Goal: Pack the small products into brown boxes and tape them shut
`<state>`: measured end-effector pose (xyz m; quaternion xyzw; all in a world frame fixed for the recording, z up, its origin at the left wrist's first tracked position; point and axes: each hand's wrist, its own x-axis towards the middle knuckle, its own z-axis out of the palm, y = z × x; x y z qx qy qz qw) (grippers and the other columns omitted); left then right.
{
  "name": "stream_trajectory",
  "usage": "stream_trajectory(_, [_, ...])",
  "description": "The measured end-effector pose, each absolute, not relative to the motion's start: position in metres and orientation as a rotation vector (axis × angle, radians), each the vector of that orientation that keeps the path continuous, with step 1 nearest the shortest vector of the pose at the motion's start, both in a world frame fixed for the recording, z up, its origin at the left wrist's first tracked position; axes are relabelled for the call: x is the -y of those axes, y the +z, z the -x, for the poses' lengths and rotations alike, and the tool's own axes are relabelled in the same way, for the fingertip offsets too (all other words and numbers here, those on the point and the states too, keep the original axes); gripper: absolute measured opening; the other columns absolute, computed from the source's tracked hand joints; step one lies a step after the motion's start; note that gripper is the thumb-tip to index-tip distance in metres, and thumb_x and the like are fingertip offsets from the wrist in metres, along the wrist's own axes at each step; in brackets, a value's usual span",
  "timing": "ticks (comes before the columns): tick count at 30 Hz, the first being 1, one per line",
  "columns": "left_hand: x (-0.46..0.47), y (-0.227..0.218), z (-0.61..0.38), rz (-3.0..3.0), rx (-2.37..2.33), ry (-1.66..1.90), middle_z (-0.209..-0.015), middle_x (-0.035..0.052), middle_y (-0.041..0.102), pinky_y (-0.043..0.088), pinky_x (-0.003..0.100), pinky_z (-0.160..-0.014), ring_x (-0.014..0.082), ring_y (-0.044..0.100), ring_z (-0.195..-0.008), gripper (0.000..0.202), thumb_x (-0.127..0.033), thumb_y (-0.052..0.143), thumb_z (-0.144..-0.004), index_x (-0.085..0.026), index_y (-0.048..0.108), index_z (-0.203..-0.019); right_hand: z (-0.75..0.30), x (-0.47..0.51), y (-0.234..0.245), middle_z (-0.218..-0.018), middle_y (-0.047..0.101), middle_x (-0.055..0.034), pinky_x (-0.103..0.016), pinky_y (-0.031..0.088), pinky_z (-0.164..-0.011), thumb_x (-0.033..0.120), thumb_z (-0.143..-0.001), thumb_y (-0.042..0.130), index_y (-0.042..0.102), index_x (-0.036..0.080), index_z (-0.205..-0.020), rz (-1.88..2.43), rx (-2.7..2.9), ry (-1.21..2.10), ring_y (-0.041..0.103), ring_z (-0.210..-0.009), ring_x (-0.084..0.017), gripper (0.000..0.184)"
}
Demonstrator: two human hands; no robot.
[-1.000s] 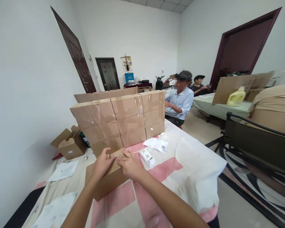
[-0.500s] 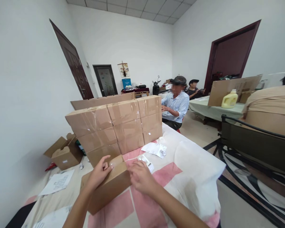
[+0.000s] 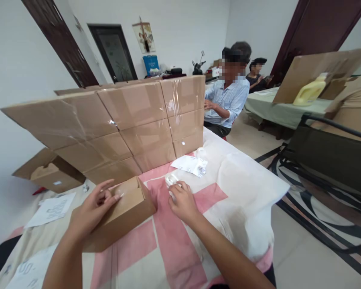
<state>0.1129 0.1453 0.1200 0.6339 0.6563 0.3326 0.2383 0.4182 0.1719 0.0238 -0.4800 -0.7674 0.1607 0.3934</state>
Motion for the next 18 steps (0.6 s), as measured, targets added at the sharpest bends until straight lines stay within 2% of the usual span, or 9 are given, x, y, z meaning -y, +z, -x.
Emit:
stream_trajectory(4, [-0.148,0.115,-0.107,-1.813,-1.855,0.832,-0.089,-0.0011,0.058,0.044,0.032,-0.074,0.0199,0.056,-0.08,0.069,-0.066,0.057,-0.085,-0.029,0.043,-0.142,-0.423,-0.178,0.031,-0.114,0.07,-0.0089,-0.042,0.045,-0.098,0.012,-0.088,0.056,0.068,0.02,-0.109,1.223,1.903,0.485,0.056,-0.113,-0.027,0.026])
stream_trajectory(10, [-0.145,0.117,-0.109,-1.883,-1.853,0.778,-0.101,0.0026,0.065,0.043,0.033,-0.069,0.0206,0.059,-0.08,0.065,-0.064,0.054,-0.088,-0.03,0.044,-0.143,-0.456,-0.202,0.038,-0.112,0.07,-0.0099,-0.036,0.047,-0.096,0.009,-0.09,0.051,0.069,0.016,-0.112,1.304,1.87,0.516,0.061,-0.106,-0.024,0.029])
stream_trajectory(14, [-0.144,0.119,-0.11,-1.885,-1.891,0.766,-0.099,0.0021,0.069,0.044,0.033,-0.07,0.0226,0.062,-0.085,0.065,-0.064,0.056,-0.087,-0.032,0.048,-0.143,-0.495,-0.238,0.042,-0.127,0.067,-0.0125,-0.044,0.042,-0.097,0.007,-0.093,0.046,0.071,0.02,-0.123,1.608,1.995,0.274,0.052,-0.117,-0.03,0.041])
stream_trajectory(18, [-0.143,0.121,-0.111,-1.907,-1.899,0.772,-0.096,0.0001,0.069,0.045,0.03,-0.067,0.0185,0.06,-0.075,0.064,-0.062,0.056,-0.086,-0.032,0.049,-0.142,-0.517,-0.275,0.035,-0.152,0.051,-0.0104,-0.055,0.034,-0.1,0.013,-0.096,0.048,0.07,0.028,-0.13,1.678,2.162,0.094,0.036,-0.132,-0.039,0.044])
